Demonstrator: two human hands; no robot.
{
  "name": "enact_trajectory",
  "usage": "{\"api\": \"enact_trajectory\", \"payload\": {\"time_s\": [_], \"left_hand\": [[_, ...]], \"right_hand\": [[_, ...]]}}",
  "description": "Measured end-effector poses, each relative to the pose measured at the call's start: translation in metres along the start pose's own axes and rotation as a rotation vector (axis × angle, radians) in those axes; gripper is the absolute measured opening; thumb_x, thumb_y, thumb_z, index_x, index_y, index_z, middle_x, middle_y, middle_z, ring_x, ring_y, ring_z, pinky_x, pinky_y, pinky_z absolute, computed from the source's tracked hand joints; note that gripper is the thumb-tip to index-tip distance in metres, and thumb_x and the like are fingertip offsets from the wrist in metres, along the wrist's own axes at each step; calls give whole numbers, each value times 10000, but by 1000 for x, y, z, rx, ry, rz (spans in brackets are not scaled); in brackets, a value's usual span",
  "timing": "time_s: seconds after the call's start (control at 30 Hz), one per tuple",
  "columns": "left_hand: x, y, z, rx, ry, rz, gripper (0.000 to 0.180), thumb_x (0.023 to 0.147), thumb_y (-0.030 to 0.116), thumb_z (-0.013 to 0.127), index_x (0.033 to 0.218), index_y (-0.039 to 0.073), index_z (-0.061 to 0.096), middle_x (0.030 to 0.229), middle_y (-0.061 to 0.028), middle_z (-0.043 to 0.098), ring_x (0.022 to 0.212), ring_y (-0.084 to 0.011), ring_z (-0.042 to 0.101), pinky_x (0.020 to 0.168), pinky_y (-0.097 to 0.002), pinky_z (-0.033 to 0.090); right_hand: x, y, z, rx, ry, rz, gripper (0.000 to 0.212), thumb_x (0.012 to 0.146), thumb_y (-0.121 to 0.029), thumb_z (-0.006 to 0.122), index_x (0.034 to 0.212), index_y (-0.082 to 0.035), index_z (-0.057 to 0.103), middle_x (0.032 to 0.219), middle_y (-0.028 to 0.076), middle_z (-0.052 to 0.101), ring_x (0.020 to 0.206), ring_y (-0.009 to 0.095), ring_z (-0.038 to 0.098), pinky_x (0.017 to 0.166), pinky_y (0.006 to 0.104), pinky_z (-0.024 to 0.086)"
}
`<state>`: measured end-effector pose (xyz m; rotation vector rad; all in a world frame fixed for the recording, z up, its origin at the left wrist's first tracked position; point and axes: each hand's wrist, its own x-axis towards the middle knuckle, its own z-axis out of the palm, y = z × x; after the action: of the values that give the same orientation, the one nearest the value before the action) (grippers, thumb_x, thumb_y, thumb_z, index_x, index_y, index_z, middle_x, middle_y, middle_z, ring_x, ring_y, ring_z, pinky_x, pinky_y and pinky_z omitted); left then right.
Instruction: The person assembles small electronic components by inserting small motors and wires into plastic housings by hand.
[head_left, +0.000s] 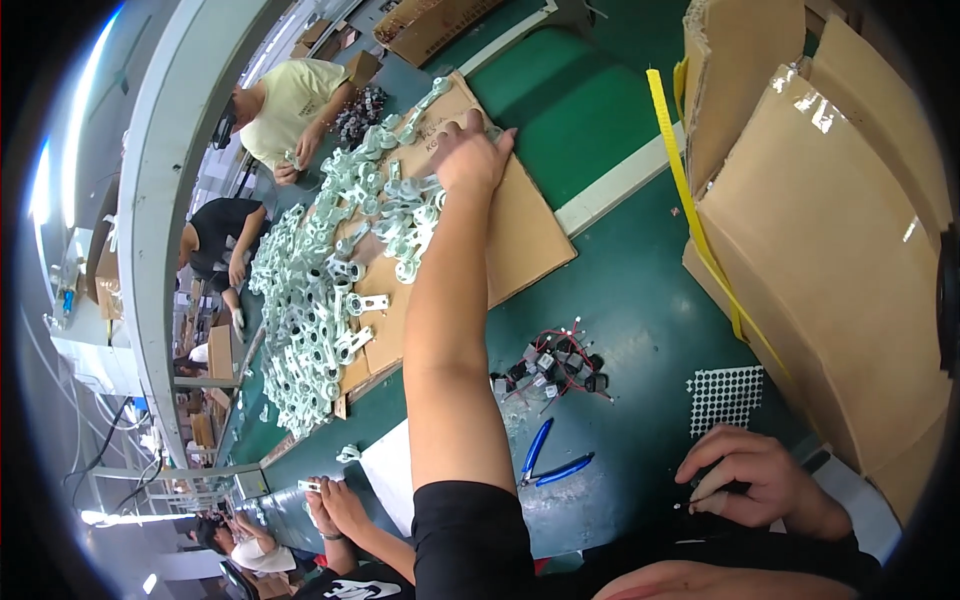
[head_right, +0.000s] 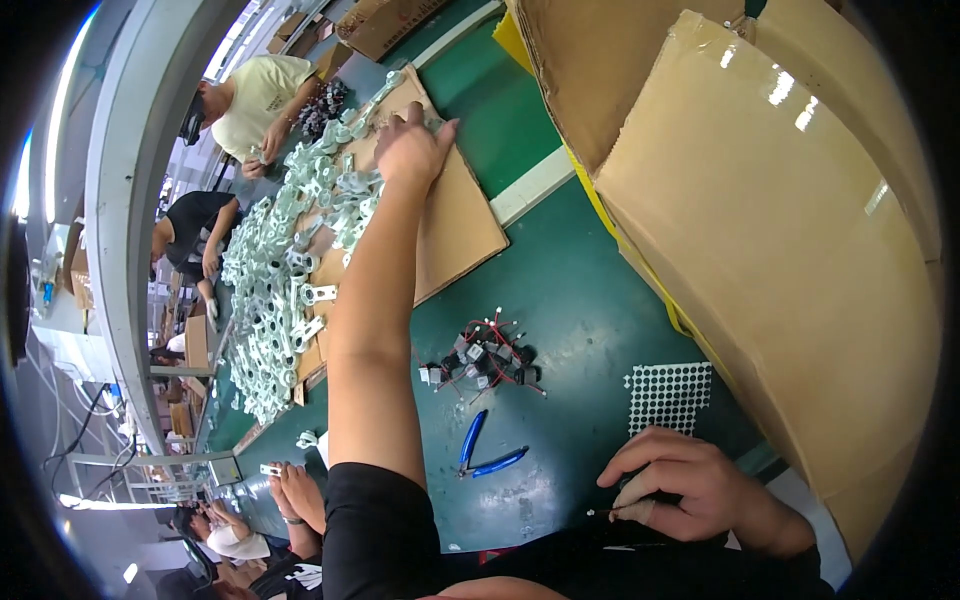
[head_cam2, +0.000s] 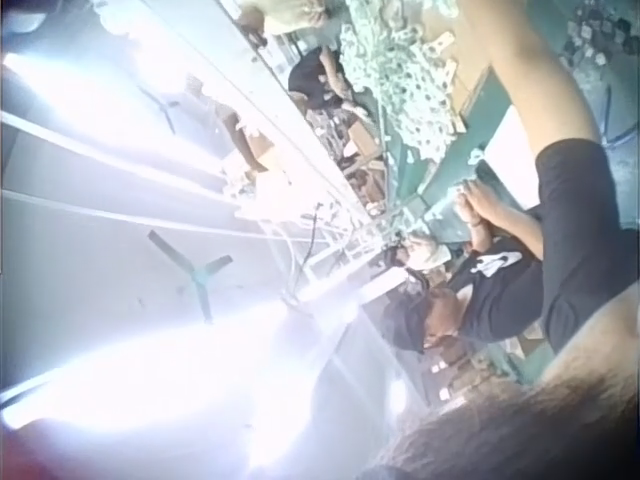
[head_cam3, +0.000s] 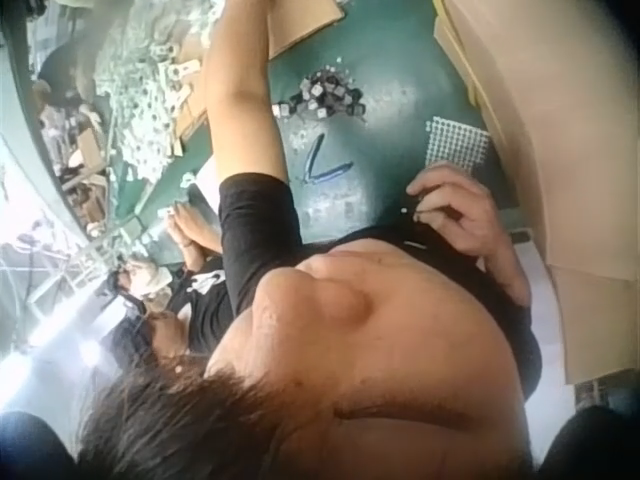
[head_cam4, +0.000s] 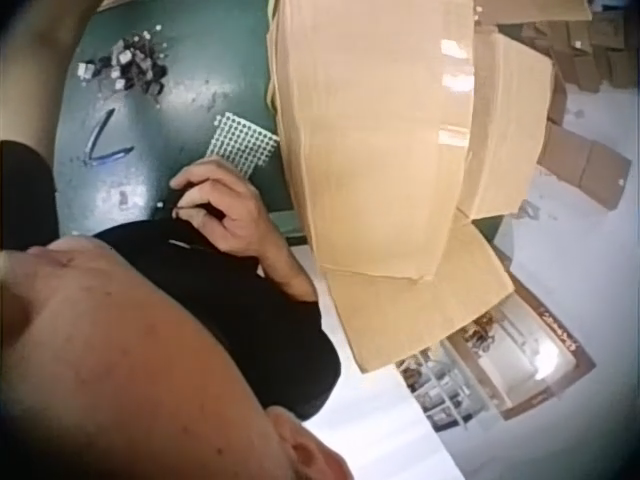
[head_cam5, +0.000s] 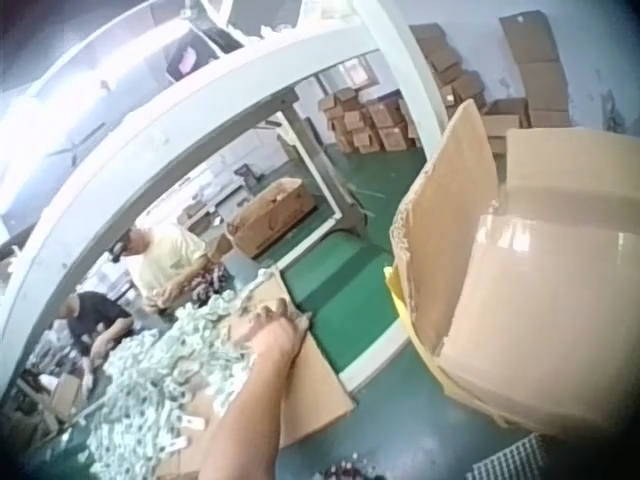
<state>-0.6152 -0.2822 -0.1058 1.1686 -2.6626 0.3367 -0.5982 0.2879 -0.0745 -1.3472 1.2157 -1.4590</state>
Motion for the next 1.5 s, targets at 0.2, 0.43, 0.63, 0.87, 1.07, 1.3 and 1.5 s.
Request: {"api": "enact_trajectory", "payload": {"time_s": [0.2, 0.43, 0.63, 0.87, 1.07, 1.3, 1.5], "left_hand": [[-35, 4, -22, -59, 56, 39, 760, 1014, 718, 785, 1430, 83, 735, 1375, -285, 777, 1161, -488, 831, 971, -574, 681], [-40, -9, -44, -72, 153, 59, 488, 1012, 440, 853, 1350, 99, 766, 1425, -239, 731, 1118, -468, 835, 944, -566, 693], [-56, -17, -44, -86, -33, 14, 478, 998, 362, 864, 1402, 115, 797, 1428, -217, 790, 1211, -446, 826, 1017, -564, 682], [-34, -4, -44, -156, -108, 49, 690, 945, 597, 949, 1371, 72, 814, 1328, -245, 849, 1192, -448, 833, 1022, -557, 674], [0, -16, -31, -75, -312, -60, 746, 901, 598, 979, 1340, 14, 827, 1374, -207, 864, 1284, -390, 825, 1089, -494, 651], [5, -27, -35, -42, -414, -123, 713, 822, 447, 987, 1329, -22, 807, 1343, -225, 870, 1250, -399, 837, 1067, -487, 664], [-50, 7, -61, -166, -337, -156, 816, 812, 392, 971, 1433, -74, 720, 1327, -264, 864, 1253, -378, 848, 1085, -462, 680]], "right_hand": [[-14, -8, 11, -53, -6, -31, 206, 929, -2, 968, 1057, -61, 818, 1259, 129, 844, 1107, 307, 799, 953, 430, 641], [-39, -21, 21, -118, 27, -87, 200, 917, 11, 970, 1019, -70, 819, 1200, 120, 868, 1044, 300, 819, 924, 419, 646], [-62, -31, 23, -86, 66, -51, 136, 970, -2, 920, 1050, -57, 825, 1203, 104, 859, 1036, 291, 803, 916, 413, 648], [-70, -18, 18, -84, 112, 6, 140, 965, 6, 919, 1040, -66, 825, 1192, 94, 856, 1038, 292, 806, 919, 409, 643], [-47, -8, 10, -59, 86, -41, 157, 953, -13, 945, 1032, -73, 823, 1215, 75, 847, 1057, 293, 806, 938, 425, 640], [-45, -23, 1, -254, 95, -138, 180, 920, -89, 992, 1007, -92, 835, 1274, 65, 830, 1365, 367, 712, 1103, 484, 604], [-81, -28, 13, -350, 233, -112, 149, 911, -85, 980, 958, -88, 839, 1263, 65, 831, 1365, 386, 707, 1110, 490, 600]]}}
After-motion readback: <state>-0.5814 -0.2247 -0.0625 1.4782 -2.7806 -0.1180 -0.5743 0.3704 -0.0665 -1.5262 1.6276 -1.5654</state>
